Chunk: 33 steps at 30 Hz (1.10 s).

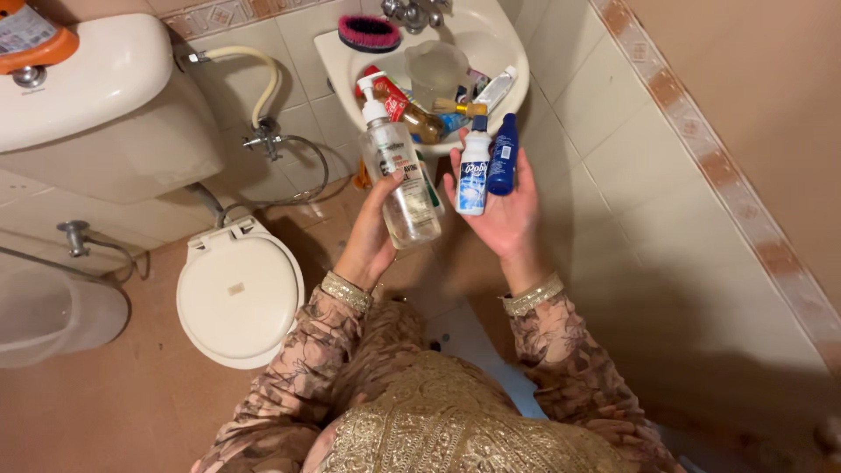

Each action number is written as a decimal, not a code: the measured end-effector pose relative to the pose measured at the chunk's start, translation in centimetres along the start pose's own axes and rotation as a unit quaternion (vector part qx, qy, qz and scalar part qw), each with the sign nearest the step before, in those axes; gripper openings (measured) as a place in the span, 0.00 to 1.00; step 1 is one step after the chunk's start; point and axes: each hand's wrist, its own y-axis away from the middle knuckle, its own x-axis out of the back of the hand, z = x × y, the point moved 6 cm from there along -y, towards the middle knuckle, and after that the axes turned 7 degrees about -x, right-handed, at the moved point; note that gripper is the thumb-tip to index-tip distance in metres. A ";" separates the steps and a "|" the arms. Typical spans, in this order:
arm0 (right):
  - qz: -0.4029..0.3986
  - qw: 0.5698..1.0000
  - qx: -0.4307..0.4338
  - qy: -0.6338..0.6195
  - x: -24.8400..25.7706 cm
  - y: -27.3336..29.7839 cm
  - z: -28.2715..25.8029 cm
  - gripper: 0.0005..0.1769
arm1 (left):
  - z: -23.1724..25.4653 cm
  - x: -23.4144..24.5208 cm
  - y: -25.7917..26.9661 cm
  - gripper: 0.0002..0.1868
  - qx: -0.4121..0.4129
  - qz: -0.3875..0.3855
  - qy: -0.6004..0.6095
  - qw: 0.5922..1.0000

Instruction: The person picks up and moves several bathroom items from a wall shelf to the sink basin, including a blue spray bottle, a Coca-Cola bottle, a brush, a pink bottle, a white tube, and an orange caddy with toothbrushes. They also handle a clear bottle and a green tube, placing them in the sink. Finally, they wipe the window sill with a red cloth.

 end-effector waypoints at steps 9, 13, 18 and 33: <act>0.027 0.999 -0.037 -0.017 4.4 -5.8 -5.7 0.34 | -2.0 2.6 -9.5 0.29 -0.024 0.016 -0.003 1.000; 0.058 0.997 -0.047 -0.007 5.9 -8.7 -9.5 0.34 | -3.1 5.4 -15.5 0.31 -0.026 -0.002 0.007 1.000; 0.118 0.992 -0.045 -0.021 8.8 -12.0 -14.0 0.31 | -3.8 8.0 -20.8 0.34 -0.030 0.003 0.155 0.987; 0.375 0.917 -0.127 0.039 32.7 -25.9 -22.3 0.28 | -1.0 11.7 -26.2 0.35 -0.106 -0.015 0.113 0.988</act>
